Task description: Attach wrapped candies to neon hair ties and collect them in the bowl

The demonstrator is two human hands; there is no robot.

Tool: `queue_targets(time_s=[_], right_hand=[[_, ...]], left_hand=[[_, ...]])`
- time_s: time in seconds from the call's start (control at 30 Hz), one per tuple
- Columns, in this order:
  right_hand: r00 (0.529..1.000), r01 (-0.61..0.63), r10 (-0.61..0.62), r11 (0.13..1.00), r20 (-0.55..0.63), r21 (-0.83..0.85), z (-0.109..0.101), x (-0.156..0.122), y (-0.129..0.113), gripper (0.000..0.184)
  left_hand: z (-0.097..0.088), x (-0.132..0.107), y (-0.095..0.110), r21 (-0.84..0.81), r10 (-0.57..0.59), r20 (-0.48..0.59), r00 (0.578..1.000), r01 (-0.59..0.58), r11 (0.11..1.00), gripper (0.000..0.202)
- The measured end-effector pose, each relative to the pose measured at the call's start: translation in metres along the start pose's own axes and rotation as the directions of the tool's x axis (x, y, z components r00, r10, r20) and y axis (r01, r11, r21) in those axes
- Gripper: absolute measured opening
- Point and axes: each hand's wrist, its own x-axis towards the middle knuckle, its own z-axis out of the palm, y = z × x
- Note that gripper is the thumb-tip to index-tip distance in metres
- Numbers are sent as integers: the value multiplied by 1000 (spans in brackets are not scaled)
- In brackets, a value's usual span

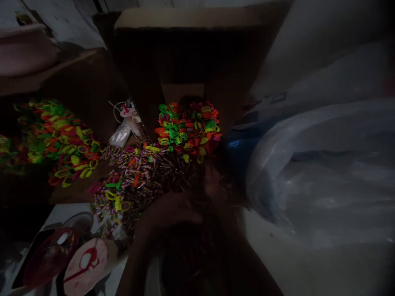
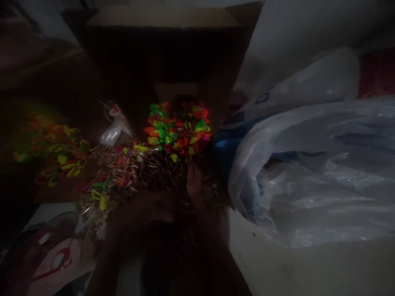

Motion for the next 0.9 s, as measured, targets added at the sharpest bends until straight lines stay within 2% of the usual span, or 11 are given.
queue_targets(time_s=[0.03,0.07,0.13,0.17,0.2,0.3,0.4,0.53,0.67,0.8,0.9], right_hand=[[1000,7,-6,1000,23,-29,1,-1,1,48],[999,10,-7,998,50,-57,4,-2,2,46],[995,16,-5,993,97,-119,8,-4,3,41],[993,18,0,988,115,-155,10,-4,3,38],[991,21,5,982,134,-190,12,-5,2,36],[979,74,-16,957,203,-281,17,-8,-1,29],[954,188,-98,932,284,-311,20,-11,-4,25],[925,270,-160,916,346,-297,20,-11,-6,23],[944,246,-155,919,292,-307,29,-3,-3,22],[914,253,-160,944,374,-213,49,5,7,26],[903,261,-173,948,394,-182,51,8,13,29]], left_hand=[[2,5,-5,-12,-9,-57,998,9,1000,39],[6,13,-13,20,-16,-165,986,19,1000,38],[16,36,-30,182,-23,-459,888,119,976,35],[22,47,-39,269,-14,-526,850,182,946,35],[27,57,-47,333,-14,-557,831,239,912,39],[39,75,-61,419,-61,-501,863,303,856,48],[44,79,-60,385,-121,-452,884,316,867,47],[42,78,-54,310,-182,-483,856,362,879,48],[40,76,-52,324,-203,-471,858,383,865,40],[42,77,-55,332,-188,-488,852,381,863,35],[42,78,-58,297,-204,-519,830,399,868,38]])
